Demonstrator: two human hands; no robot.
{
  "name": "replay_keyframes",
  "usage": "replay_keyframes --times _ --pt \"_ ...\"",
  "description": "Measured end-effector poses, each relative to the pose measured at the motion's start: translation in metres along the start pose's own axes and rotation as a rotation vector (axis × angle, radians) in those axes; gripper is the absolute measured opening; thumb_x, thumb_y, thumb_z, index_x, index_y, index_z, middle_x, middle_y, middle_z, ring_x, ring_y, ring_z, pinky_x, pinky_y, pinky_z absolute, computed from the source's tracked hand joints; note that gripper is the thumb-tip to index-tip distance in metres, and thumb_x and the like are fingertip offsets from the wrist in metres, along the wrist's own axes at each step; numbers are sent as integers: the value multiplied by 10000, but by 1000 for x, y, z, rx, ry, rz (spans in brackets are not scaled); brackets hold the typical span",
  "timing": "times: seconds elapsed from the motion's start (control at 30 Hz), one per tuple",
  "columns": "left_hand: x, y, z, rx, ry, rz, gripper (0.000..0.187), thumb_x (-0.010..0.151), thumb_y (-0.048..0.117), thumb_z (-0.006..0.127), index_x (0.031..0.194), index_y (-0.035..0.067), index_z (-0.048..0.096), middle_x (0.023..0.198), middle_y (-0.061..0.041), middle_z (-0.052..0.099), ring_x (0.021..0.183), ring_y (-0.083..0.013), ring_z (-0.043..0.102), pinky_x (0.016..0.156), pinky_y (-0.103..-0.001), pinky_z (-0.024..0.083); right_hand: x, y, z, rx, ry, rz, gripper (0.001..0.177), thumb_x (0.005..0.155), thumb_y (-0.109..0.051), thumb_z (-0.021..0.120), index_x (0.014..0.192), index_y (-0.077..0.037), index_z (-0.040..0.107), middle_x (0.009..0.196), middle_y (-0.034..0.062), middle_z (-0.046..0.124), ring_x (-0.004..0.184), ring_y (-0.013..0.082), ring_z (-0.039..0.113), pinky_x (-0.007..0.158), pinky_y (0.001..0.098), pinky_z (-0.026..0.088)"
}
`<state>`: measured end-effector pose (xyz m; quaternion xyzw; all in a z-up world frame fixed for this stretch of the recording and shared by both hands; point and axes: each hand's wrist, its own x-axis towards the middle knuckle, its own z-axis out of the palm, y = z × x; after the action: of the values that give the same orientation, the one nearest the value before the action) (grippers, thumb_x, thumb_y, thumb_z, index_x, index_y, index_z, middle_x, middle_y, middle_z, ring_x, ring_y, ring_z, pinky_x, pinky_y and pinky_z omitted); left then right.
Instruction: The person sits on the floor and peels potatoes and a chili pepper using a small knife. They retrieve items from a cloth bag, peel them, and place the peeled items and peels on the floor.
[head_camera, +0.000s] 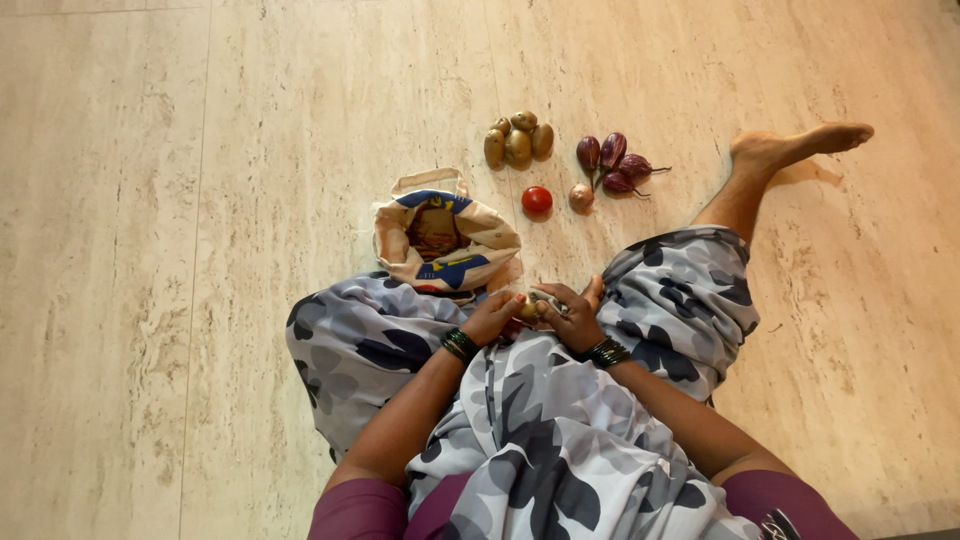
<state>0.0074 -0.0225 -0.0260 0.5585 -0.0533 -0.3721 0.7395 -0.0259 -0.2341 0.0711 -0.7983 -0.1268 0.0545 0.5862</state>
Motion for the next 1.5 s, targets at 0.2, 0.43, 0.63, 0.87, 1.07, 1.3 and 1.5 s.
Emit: replay_keyframes --times 0.2,0.43,0.63,0.87,1.07,1.3,1.5 --pt "8 -8 16 173 137 0 427 1019 427 621 1163 25 619 875 -68 673 672 -95 592 573 -246 515 -2 50 -8 140 31 331 393 1055 -278 598 1312 2 699 940 74 707 752 154 593 673 236 485" --pt "8 31 39 318 138 218 435 937 298 753 1205 4 579 983 -118 698 747 -89 664 624 -258 561 10 72 -56 310 183 238 339 1048 -225 584 1279 9 667 1030 93 761 834 127 694 755 261 528" --pt "51 70 18 291 263 65 474 947 285 731 1271 9 525 972 -154 718 600 -145 677 503 -266 545 3 107 -88 481 298 396 365 1036 -219 591 1303 27 632 1054 129 743 806 154 706 675 263 576" --pt "124 93 -18 82 166 23 515 927 200 677 1409 142 505 1029 -127 708 662 -151 727 567 -277 605 -4 117 -75 508 304 438 364 1023 -195 589 1300 38 628 1059 135 744 816 146 709 680 261 593" --pt "187 103 -64 393 318 166 435 954 228 699 1356 118 575 1098 -128 728 898 -221 738 743 -333 620 1 119 -76 551 332 475 385 1022 -201 595 1303 59 622 1051 151 748 805 156 710 678 259 583" --pt "257 154 -99 1057 595 193 355 1032 339 556 1373 241 558 1134 -199 720 1041 -409 686 912 -534 526 -1 118 -77 576 292 551 393 1006 -224 592 1294 40 633 1053 133 744 803 149 710 669 271 596" --pt "280 194 -83 1195 902 282 504 1012 255 563 1511 293 505 1638 -217 382 1415 -391 482 1066 -506 473 1 118 -77 571 248 574 403 1007 -236 602 1299 39 639 1049 119 744 807 137 706 685 262 592"
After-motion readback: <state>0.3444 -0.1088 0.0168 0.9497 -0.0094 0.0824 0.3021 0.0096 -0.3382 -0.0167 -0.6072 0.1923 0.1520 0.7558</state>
